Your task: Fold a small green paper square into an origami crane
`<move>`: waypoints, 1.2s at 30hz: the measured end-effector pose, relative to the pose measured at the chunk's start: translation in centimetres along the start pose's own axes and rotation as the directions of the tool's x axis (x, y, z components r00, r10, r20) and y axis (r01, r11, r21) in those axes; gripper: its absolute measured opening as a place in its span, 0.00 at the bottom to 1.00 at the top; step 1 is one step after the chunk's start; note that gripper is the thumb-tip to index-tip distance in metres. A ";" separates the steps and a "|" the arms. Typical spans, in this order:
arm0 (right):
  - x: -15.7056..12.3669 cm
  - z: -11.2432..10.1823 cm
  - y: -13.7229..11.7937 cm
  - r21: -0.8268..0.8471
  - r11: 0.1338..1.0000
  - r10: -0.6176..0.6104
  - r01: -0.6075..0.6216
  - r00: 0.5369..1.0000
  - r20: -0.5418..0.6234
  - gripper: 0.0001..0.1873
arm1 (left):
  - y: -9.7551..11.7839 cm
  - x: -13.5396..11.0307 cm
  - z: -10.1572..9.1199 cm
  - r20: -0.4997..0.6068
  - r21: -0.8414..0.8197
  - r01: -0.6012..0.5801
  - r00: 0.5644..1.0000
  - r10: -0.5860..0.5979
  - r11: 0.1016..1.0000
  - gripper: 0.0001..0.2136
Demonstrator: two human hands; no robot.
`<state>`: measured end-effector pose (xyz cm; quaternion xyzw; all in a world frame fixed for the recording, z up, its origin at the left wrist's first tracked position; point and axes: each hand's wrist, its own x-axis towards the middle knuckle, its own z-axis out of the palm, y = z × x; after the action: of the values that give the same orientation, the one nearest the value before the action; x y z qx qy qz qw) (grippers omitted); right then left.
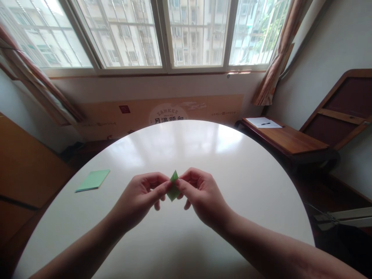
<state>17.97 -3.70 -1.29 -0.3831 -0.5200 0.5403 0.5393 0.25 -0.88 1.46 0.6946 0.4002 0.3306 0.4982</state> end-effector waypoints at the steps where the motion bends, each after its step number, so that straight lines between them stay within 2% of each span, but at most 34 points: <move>1: 0.0 0.0 0.0 -0.004 1.000 0.008 -0.008 1.000 0.004 0.15 | 0.0 0.0 0.0 -0.010 -0.001 0.000 1.000 0.000 1.000 0.11; 9: 0.2 -0.2 0.4 -0.030 0.999 0.019 -0.018 0.999 0.040 0.13 | 0.1 0.1 0.0 -0.053 0.043 0.012 0.999 -0.009 0.999 0.11; 20: 0.2 -0.3 0.5 0.003 1.000 -0.029 0.029 0.999 -0.027 0.16 | 0.0 0.2 0.1 0.031 -0.075 0.095 0.995 -0.093 0.993 0.10; 27: 0.0 0.1 0.5 0.023 1.000 -0.009 0.010 0.999 -0.044 0.16 | -0.2 0.2 0.4 -0.003 -0.068 0.094 0.996 -0.094 0.993 0.09; 32: 0.2 -0.2 0.6 0.036 0.999 -0.031 0.033 0.998 -0.049 0.14 | -0.4 0.2 0.6 0.095 -0.144 0.140 0.987 -0.127 0.980 0.11; 36: 0.2 -0.4 0.5 0.033 0.999 -0.041 0.043 0.998 -0.056 0.15 | -0.4 0.2 0.5 0.068 -0.121 0.114 0.992 -0.106 0.986 0.12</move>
<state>18.24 -3.36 -1.83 -0.3778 -0.5033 0.5269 0.5713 0.71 -0.90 0.98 0.6489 0.4009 0.3054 0.5700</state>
